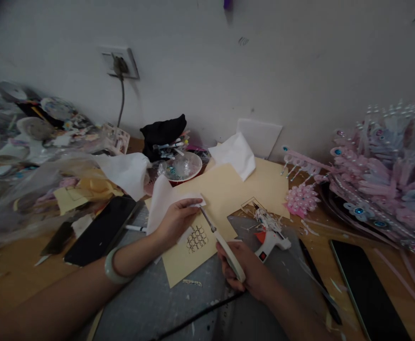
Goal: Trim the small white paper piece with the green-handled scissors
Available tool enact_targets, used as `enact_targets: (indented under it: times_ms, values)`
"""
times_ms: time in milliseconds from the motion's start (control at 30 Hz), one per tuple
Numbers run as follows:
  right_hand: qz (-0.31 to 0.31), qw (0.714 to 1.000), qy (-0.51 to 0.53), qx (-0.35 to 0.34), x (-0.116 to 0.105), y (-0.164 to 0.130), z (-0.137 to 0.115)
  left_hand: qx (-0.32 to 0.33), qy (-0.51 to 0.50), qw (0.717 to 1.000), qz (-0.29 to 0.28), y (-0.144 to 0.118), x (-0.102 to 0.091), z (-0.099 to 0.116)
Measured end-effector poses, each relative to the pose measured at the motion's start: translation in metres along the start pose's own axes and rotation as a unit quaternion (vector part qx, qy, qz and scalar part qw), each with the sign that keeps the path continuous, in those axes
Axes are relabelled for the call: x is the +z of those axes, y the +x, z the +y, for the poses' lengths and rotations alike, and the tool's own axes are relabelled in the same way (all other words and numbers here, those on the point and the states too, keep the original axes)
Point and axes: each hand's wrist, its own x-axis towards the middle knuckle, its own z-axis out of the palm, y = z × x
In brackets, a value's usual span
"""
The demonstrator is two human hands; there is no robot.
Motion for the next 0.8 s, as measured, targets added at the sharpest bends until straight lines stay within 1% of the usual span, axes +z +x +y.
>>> enact_targets:
  times_ms: [100,233,400,500,633,800]
  values:
    - [-0.005,1.0,0.003,0.003,-0.002,0.0012,0.0011,-0.002,0.004,1.0,0.008,-0.0004,0.0006,0.0007]
    - [0.008,1.0,-0.001,0.022,-0.0043,0.0028,0.0025,-0.011,0.008,1.0,0.017,-0.0011,0.0018,0.0019]
    - [0.02,1.0,0.008,0.014,-0.0056,0.002,0.0039,0.024,-0.012,1.0,0.015,0.0003,0.0022,0.0011]
    - [0.014,1.0,0.013,0.017,-0.0051,0.0003,0.0036,0.041,-0.019,0.999,0.016,0.0017,0.002,0.0009]
    - [0.004,0.998,0.06,-0.006,-0.005,-0.0012,0.0029,0.032,-0.014,0.999,0.021,0.0026,0.0011,0.0002]
    - [0.002,0.996,0.089,-0.002,-0.0061,-0.0005,0.0032,0.014,-0.017,1.0,0.018,0.0024,-0.0002,-0.0014]
